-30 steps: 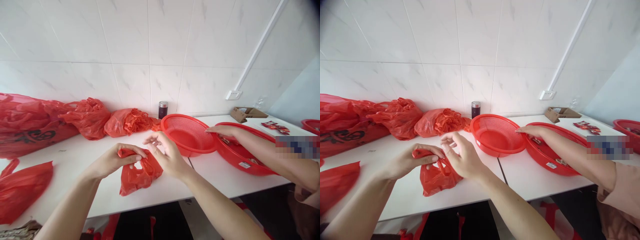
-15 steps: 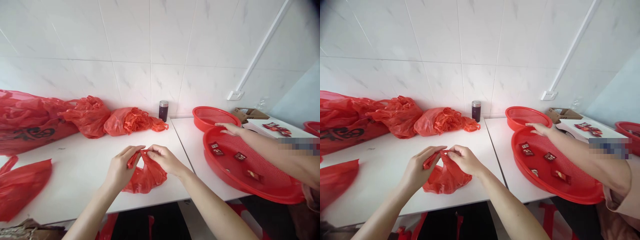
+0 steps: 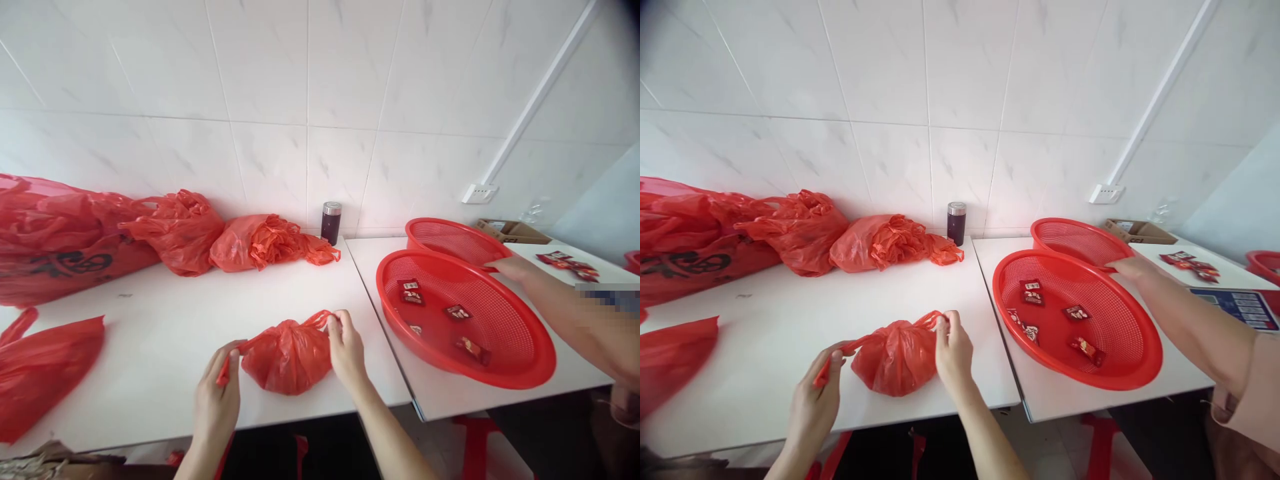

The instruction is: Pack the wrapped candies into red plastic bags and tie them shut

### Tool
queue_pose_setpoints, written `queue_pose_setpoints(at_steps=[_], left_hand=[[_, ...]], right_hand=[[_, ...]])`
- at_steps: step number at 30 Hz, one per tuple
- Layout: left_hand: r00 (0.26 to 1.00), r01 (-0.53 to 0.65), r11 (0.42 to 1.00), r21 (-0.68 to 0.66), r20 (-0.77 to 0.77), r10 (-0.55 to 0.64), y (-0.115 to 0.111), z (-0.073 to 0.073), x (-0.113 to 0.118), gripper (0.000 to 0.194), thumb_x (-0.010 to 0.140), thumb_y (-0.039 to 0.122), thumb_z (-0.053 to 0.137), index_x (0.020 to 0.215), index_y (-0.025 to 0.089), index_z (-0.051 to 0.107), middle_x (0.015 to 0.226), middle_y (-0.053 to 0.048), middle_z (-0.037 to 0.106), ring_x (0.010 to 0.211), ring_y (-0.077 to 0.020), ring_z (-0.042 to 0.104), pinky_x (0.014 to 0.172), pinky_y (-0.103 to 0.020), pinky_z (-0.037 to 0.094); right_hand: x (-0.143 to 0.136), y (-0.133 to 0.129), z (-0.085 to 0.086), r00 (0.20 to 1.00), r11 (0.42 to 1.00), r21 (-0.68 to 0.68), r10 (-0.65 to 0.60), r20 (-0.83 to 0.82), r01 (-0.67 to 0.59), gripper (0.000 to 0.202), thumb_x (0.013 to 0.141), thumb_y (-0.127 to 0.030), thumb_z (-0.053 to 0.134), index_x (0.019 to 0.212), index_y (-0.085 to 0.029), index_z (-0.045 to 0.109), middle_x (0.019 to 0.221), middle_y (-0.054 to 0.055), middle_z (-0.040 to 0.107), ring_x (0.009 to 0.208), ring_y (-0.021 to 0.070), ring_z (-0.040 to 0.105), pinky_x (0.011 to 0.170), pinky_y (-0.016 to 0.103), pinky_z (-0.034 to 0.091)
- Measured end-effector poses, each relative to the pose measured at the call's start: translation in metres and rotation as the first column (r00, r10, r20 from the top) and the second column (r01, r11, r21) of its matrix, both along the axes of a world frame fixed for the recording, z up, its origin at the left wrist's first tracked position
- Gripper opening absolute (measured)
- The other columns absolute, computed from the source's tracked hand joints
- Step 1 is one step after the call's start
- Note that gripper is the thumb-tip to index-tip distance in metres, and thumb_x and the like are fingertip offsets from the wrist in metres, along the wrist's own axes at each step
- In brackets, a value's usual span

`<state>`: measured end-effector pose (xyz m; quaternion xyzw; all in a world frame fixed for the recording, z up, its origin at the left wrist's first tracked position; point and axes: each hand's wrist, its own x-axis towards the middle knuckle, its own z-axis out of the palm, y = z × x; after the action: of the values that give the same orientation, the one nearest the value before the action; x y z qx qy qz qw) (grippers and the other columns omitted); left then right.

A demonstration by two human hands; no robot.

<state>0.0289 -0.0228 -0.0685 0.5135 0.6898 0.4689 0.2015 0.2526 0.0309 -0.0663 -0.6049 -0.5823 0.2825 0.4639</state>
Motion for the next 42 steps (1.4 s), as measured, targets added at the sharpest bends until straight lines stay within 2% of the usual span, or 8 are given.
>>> queue_pose_setpoints(at_steps=[3,5,8,12,17,25,34,42], left_hand=[[0.995,0.090,0.995,0.032,-0.055,-0.088,0.016,0.000,0.019,0.037,0.094,0.048,0.031,0.109,0.025,0.057,0.118,-0.007,0.062,0.107,-0.0226,0.059,0.088,-0.034,0.046],[0.979,0.146,0.989,-0.027,-0.143,-0.148,0.028,-0.003,0.026,0.036,0.096,0.046,0.027,0.098,0.025,0.056,0.098,-0.004,0.066,0.089,-0.0206,0.063,0.075,-0.030,0.048],[0.951,0.175,0.979,-0.104,-0.238,-0.196,0.043,-0.010,0.028,0.035,0.097,0.044,0.024,0.077,0.025,0.046,0.070,0.001,0.060,0.064,-0.0179,0.057,0.060,-0.027,0.043],[0.924,0.189,0.967,-0.168,-0.304,-0.233,0.058,-0.014,0.023,0.033,0.097,0.043,0.022,0.077,0.027,0.043,0.060,0.003,0.055,0.056,-0.0176,0.053,0.056,-0.026,0.038],[0.881,0.130,0.955,-0.268,-0.410,-0.235,0.076,-0.011,0.013,0.037,0.097,0.043,0.018,0.093,0.028,0.051,0.069,-0.002,0.065,0.064,-0.0210,0.061,0.058,-0.027,0.037],[0.747,0.012,0.915,-0.403,-0.605,-0.276,0.111,-0.011,0.020,0.040,0.094,0.039,0.025,0.101,0.025,0.063,0.083,-0.013,0.073,0.073,-0.0293,0.067,0.061,-0.034,0.039],[0.678,-0.008,0.936,-0.353,-0.690,-0.254,0.118,-0.025,0.022,0.029,0.091,0.024,0.035,0.100,0.023,0.063,0.089,-0.011,0.073,0.077,-0.0256,0.067,0.064,-0.032,0.039],[0.700,0.034,0.971,-0.239,-0.687,-0.194,0.111,-0.026,0.018,0.033,0.093,0.028,0.032,0.098,0.022,0.064,0.095,-0.009,0.070,0.091,-0.0272,0.062,0.082,-0.040,0.035]], right_hand=[[-0.023,-0.007,-0.007,0.989,0.999,0.036,-0.011,0.150,0.005,0.028,0.094,-0.048,0.037,0.102,-0.025,0.049,0.087,0.004,0.064,0.080,0.0219,0.061,0.071,0.032,0.044],[-0.028,-0.008,-0.013,0.973,0.998,0.048,0.016,0.228,-0.028,0.025,0.092,-0.045,0.041,0.101,-0.023,0.048,0.085,0.005,0.063,0.079,0.0229,0.060,0.069,0.033,0.044],[-0.022,-0.003,-0.023,0.964,0.997,0.030,0.065,0.257,-0.075,0.014,0.091,-0.036,0.041,0.094,-0.022,0.046,0.078,0.003,0.062,0.071,0.0209,0.059,0.063,0.029,0.042],[-0.007,0.010,-0.026,0.966,0.998,0.019,0.054,0.254,-0.060,0.006,0.088,-0.028,0.042,0.091,-0.024,0.044,0.075,0.000,0.063,0.066,0.0188,0.059,0.059,0.026,0.039],[0.008,0.032,-0.026,0.914,1.000,0.014,-0.021,0.405,0.017,0.005,0.088,-0.026,0.041,0.092,-0.023,0.043,0.072,-0.001,0.062,0.063,0.0173,0.058,0.055,0.024,0.034],[0.009,0.063,-0.045,0.797,0.999,-0.014,-0.033,0.603,0.052,0.006,0.090,-0.021,0.041,0.088,-0.020,0.047,0.062,-0.001,0.054,0.054,0.0144,0.047,0.050,0.026,0.018],[0.005,0.068,-0.048,0.717,0.999,0.006,-0.043,0.696,0.054,0.010,0.089,-0.011,0.041,0.089,-0.019,0.047,0.066,0.002,0.058,0.056,0.0152,0.050,0.052,0.029,0.018],[0.006,0.065,-0.051,0.747,0.997,0.025,-0.073,0.661,0.076,0.005,0.090,-0.016,0.044,0.085,-0.020,0.046,0.073,0.003,0.062,0.063,0.0157,0.056,0.053,0.026,0.023]])
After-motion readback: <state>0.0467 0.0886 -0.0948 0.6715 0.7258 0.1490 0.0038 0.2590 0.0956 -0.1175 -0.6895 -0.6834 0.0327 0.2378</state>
